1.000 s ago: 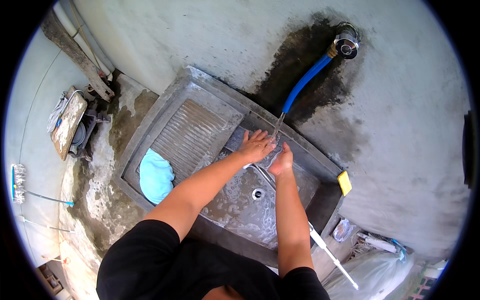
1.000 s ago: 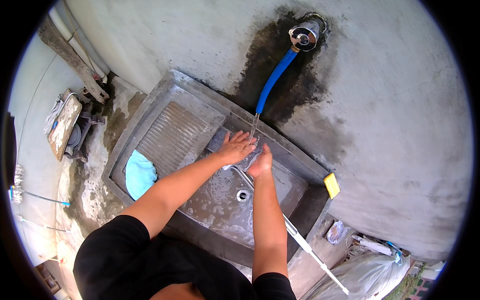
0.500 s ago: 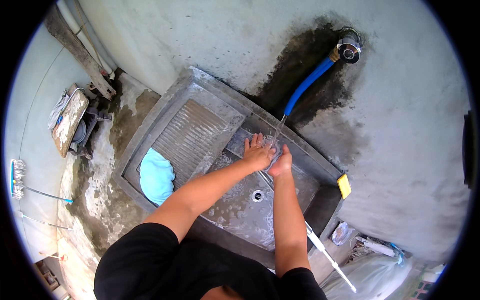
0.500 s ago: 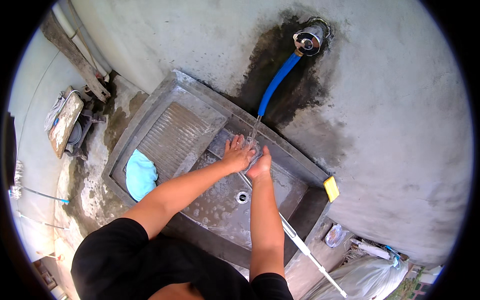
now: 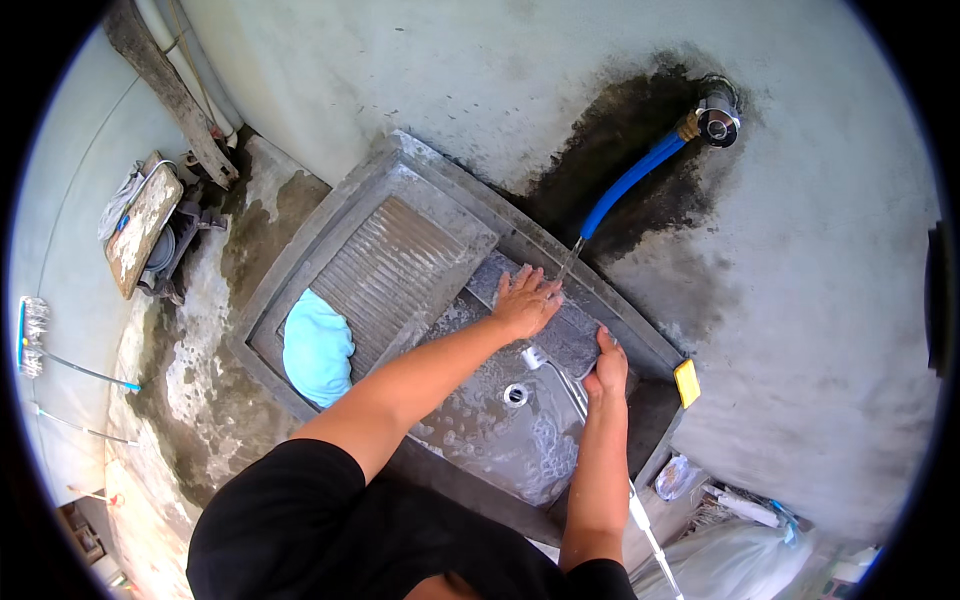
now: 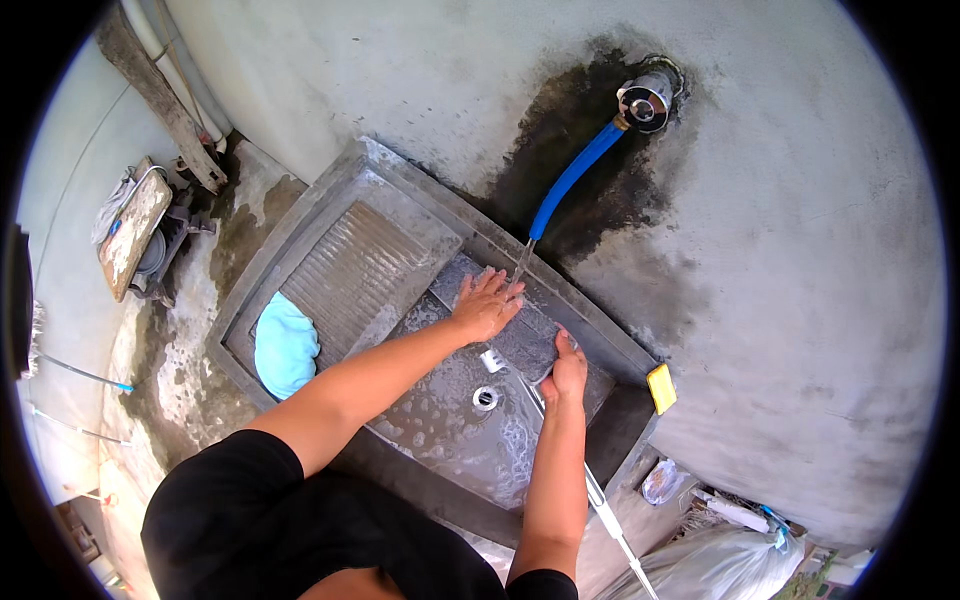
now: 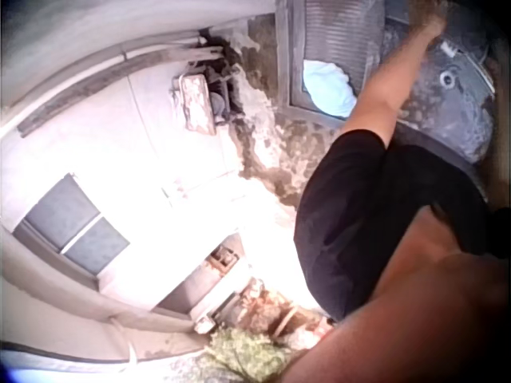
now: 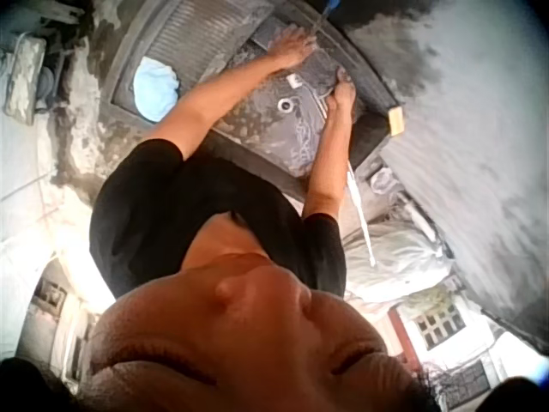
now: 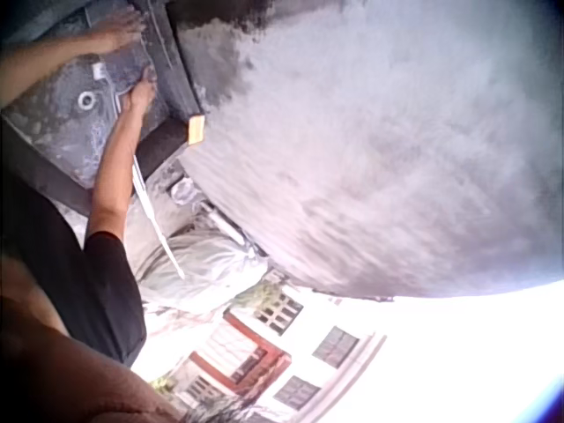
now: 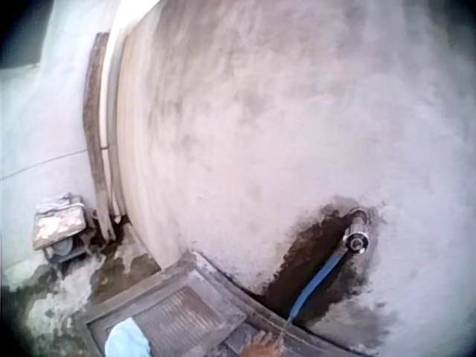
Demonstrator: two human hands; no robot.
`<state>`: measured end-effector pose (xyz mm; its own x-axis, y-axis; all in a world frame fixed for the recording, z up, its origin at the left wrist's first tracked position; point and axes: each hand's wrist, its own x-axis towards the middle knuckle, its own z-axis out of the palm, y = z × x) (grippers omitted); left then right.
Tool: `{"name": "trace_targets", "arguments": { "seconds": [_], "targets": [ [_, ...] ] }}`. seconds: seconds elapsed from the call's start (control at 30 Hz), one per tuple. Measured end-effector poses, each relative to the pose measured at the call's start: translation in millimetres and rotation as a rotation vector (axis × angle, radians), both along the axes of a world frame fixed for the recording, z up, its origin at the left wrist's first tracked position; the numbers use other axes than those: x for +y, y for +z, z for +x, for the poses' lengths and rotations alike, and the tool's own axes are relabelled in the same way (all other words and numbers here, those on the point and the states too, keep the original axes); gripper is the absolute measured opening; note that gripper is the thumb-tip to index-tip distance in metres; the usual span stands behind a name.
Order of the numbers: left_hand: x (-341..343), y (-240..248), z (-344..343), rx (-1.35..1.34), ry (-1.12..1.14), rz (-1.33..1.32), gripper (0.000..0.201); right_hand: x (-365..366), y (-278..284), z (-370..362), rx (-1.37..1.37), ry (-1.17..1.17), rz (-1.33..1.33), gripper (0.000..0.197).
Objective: The person cleans a window by first rinsing a mop head at an outdoor sink, wiping the glass with the mop, and then rinsing the mop head again under a faucet.
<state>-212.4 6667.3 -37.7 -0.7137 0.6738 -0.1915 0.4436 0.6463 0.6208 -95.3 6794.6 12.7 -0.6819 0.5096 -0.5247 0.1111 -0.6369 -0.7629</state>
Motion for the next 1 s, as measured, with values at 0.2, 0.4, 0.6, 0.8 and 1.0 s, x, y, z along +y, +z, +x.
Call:
{"name": "trace_targets", "arguments": {
  "seconds": [0.2,0.4,0.6,0.8,1.0],
  "targets": [
    [-13,-21,-26,-0.170,0.151,-0.036,0.058,23,62,59,0.033,0.052,0.114,0.032],
    [21,15,44,-0.137,0.059,0.056,0.061,17,30,42,-0.026,-0.002,0.087,0.032],
    [6,17,39,-0.032,0.009,0.077,0.059,-2,-16,-12,-0.031,0.041,-0.082,0.028],
    [-31,-45,-28,-0.113,0.250,0.006,0.061,-18,-67,-65,-0.064,0.139,-0.299,0.038],
    [6,2,21,-0.017,-0.014,0.036,0.058,-29,-40,-74,0.030,0.096,-0.621,0.071]
  ]
}}
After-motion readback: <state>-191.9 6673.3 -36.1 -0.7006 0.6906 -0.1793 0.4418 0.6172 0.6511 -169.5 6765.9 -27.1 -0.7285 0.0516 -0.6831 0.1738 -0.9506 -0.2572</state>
